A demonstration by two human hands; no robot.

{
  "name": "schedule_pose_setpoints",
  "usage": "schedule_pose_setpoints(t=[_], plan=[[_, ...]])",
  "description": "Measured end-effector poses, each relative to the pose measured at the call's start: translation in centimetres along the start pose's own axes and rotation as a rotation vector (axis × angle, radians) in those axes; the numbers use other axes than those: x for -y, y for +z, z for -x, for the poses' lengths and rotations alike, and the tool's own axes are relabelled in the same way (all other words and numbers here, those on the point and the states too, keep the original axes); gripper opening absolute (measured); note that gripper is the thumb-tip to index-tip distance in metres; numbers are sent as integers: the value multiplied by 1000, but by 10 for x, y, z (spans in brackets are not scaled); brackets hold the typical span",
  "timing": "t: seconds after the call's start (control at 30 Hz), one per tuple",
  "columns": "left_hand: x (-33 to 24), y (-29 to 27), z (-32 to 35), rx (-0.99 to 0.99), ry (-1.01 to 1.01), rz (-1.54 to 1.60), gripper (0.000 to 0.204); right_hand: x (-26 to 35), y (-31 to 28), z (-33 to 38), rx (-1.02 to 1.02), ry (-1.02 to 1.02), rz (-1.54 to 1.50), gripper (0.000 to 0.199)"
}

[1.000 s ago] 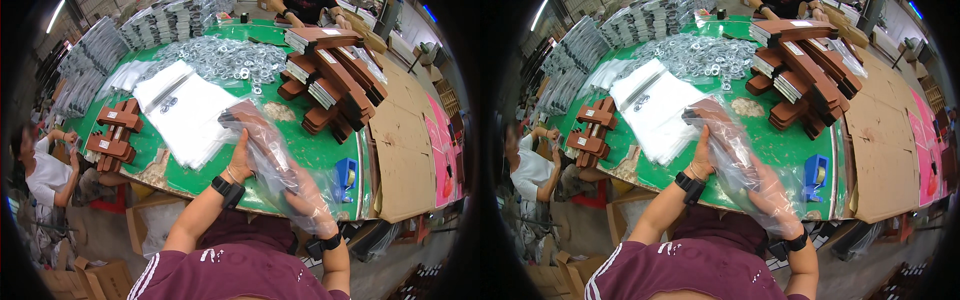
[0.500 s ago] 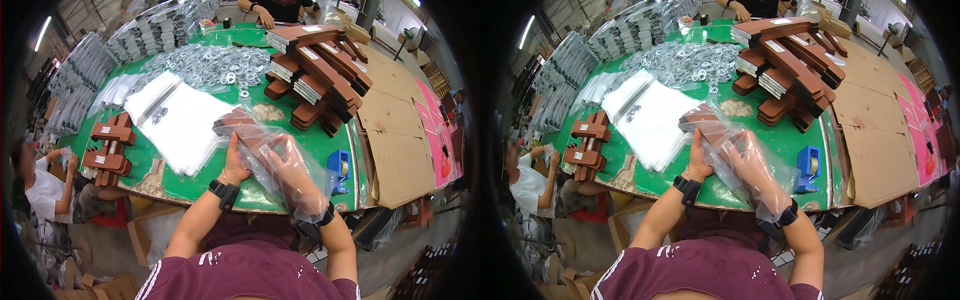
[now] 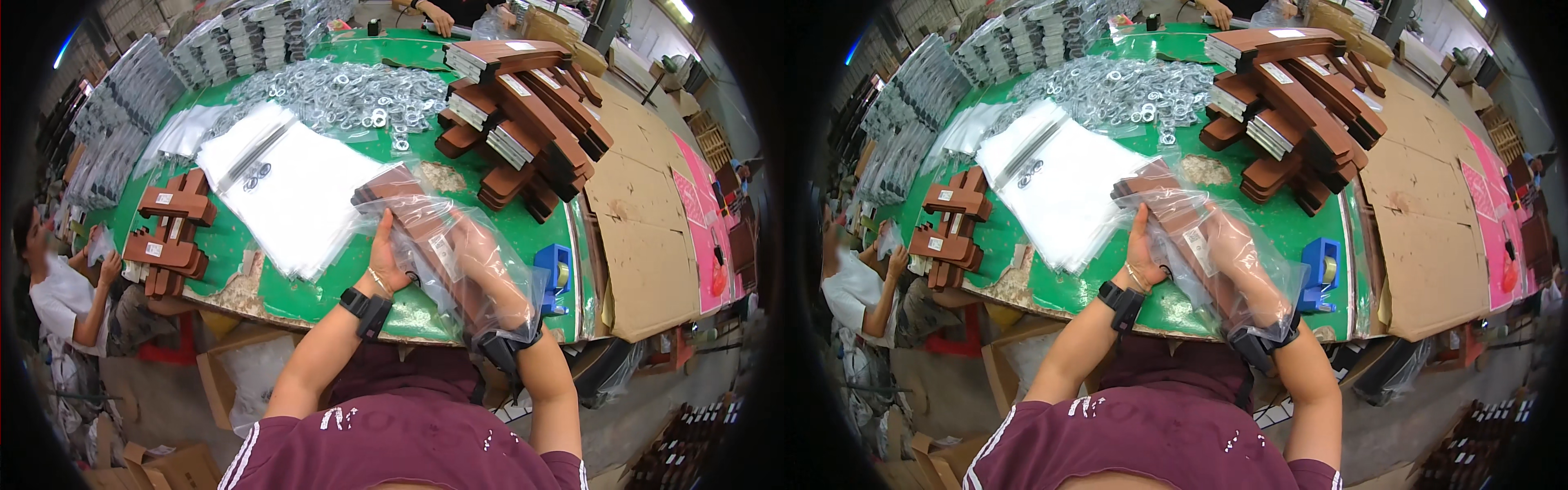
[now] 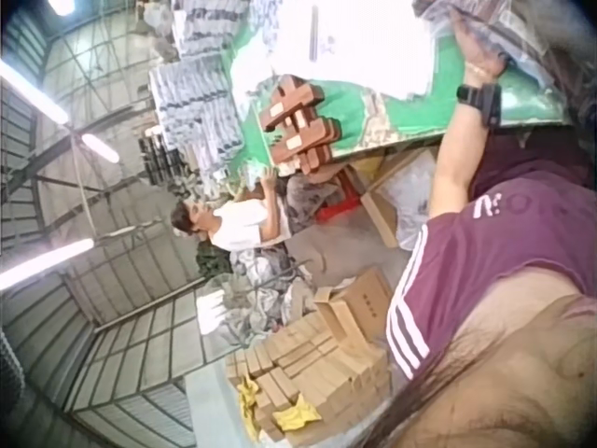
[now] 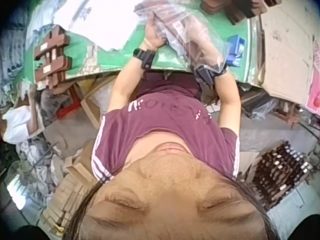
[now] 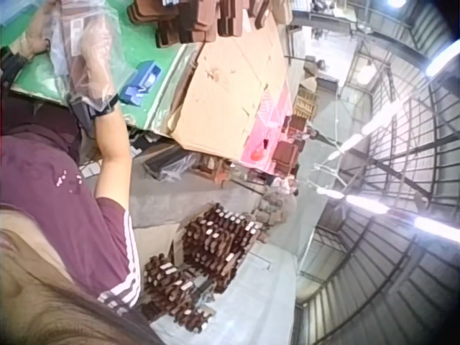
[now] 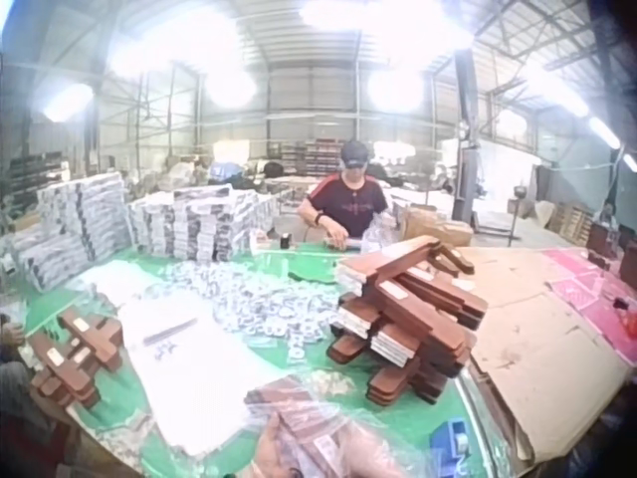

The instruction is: Placing wooden furniture components into plastic bags and preparing them for shipment.

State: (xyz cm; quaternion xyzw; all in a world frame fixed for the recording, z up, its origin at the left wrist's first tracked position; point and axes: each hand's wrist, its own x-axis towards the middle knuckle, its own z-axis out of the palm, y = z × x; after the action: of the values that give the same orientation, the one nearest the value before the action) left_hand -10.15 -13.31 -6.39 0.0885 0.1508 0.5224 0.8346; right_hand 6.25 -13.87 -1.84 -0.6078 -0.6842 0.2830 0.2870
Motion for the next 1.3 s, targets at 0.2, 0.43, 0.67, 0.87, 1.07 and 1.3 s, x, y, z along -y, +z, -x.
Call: schedule_pose_setpoints(t=[0.2,0.43,0.67,0.87,1.07,1.3], plan=[[3,3,1,9,-25,-27,61,-16,-4,-10,-12,-28,-99,32],[4,2,3,4,-25,-58,61,-16,-11,-15,21,-46,-184,36],[4,2,0,42,-38,-69,61,-33,-3,-20,-13,-23,-156,30],[3,3,-2,6,-27,-73,59,-24,2,-15,-78,130,-103,32],[2,-5,-4,-39,-23,-69,59,-24,5,-17,-83,81,-18,31],[2,-3,-3,-45,-35,-14,56,-15,0,-9,-169,41,195,25]])
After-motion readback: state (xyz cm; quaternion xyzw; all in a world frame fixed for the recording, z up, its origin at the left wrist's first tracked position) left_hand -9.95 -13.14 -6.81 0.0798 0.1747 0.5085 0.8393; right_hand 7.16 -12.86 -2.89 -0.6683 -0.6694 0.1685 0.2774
